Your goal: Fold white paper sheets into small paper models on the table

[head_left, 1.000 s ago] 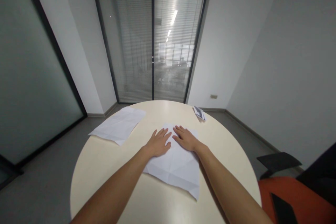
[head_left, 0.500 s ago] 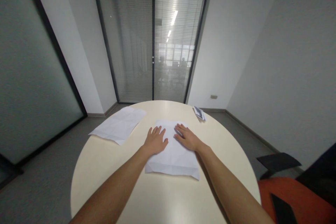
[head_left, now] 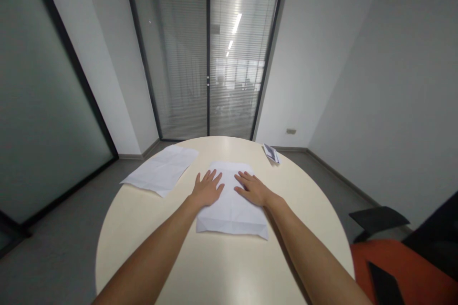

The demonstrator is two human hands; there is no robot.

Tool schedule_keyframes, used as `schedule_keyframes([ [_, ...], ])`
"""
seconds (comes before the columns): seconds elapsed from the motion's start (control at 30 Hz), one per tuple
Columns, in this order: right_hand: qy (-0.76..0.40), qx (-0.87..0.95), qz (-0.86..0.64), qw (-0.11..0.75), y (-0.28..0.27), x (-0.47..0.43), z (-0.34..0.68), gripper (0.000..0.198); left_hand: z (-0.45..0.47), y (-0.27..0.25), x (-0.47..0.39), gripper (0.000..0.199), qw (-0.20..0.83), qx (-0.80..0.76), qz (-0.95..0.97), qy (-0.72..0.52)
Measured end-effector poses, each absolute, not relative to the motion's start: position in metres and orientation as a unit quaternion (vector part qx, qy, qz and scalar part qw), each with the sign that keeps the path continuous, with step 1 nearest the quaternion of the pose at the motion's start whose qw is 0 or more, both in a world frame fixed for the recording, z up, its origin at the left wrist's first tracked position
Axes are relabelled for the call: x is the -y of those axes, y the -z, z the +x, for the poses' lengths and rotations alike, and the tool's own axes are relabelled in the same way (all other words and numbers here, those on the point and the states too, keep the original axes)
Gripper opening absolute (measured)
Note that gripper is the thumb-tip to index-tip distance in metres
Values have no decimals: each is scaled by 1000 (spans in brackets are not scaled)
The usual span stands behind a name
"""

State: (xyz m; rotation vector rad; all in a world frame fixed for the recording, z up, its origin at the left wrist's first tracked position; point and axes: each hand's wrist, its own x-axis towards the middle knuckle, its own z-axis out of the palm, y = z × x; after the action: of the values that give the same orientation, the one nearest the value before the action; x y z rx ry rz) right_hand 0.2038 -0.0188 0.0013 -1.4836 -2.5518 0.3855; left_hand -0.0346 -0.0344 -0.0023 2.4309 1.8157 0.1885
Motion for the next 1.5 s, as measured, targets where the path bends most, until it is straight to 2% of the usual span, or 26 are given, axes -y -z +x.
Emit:
schedule_keyframes([
  [0.13,-127,855,-495,89,-1,19,204,77,-44,4,29,66,43,-637,768,-50],
  [0.33,-112,851,-506,90,0,19,206,74,-48,-3,29,57,-63,-658,740,-122],
  [0.47,-61,845,-520,114,-5,17,209,61,-33,-11,38,60,4,-531,834,-147],
  [0.6,-26,835,-529,151,-11,15,208,52,-21,-6,46,63,72,-461,880,-89],
  [0.7,-54,848,-503,158,-11,19,201,61,-21,-2,45,62,68,-489,866,-79],
  [0.83,-111,861,-486,101,-9,28,192,81,-25,0,41,58,54,-542,835,-79],
  [0.97,-125,852,-503,76,-9,30,191,89,-27,1,39,59,40,-579,810,-79],
  [1.23,-95,874,-460,121,-13,28,201,91,-29,-9,42,42,-50,-580,800,-147],
  [1.4,-75,887,-423,168,-10,25,208,83,-34,-4,39,58,17,-512,848,-137],
  [1.5,-66,887,-419,183,0,20,210,82,-36,1,36,59,63,-505,853,-111],
])
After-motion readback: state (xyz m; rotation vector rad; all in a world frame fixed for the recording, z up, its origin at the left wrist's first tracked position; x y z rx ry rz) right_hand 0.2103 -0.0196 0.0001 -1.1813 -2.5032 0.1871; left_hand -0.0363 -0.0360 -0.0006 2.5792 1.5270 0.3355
